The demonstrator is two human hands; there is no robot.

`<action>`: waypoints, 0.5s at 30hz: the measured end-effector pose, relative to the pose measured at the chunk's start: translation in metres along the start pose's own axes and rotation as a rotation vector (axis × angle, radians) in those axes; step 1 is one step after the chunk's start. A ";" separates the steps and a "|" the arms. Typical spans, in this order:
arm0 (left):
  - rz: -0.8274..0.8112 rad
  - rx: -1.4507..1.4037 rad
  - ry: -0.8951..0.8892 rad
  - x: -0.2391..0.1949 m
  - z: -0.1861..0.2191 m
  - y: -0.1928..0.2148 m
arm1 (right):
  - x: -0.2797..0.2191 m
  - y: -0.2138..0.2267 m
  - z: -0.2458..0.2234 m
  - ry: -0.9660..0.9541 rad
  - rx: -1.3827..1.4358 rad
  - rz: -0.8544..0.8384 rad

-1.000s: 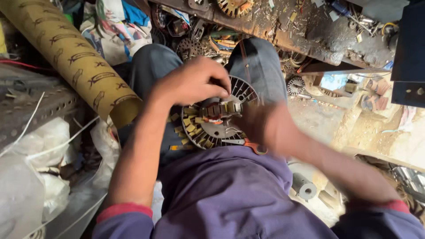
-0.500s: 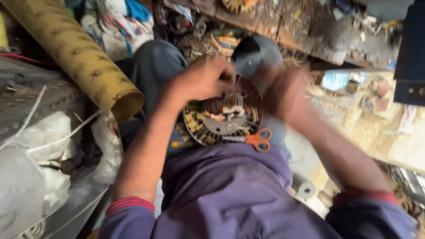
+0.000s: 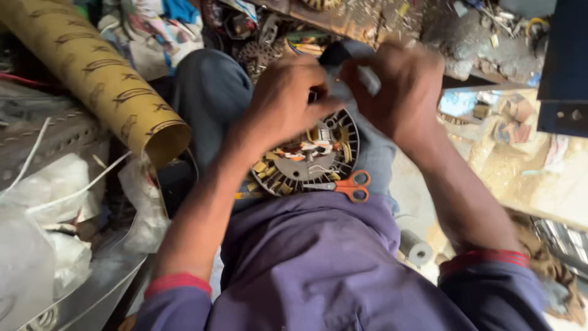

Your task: The person cuts strips of insulating paper with scissors and then carefully inserts them into the slots of a motor stator by hand.

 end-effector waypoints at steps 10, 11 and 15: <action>0.267 0.215 -0.577 -0.074 0.078 0.022 | -0.004 0.022 -0.016 0.084 0.345 -0.026; 0.310 0.309 -0.720 -0.077 0.090 0.019 | 0.006 -0.004 -0.002 -0.131 0.578 -0.070; 0.073 -0.490 0.037 -0.012 -0.004 -0.004 | 0.006 -0.004 0.027 -0.264 0.631 0.173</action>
Point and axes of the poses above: each hand's wrist, its own x-axis towards the middle knuckle, its own y-axis out of the back of the hand, z = x × y, the point moved 8 cm from there along x, towards the middle knuckle, and after that the axes turned 4 degrees about -x, right-handed, at the moved point
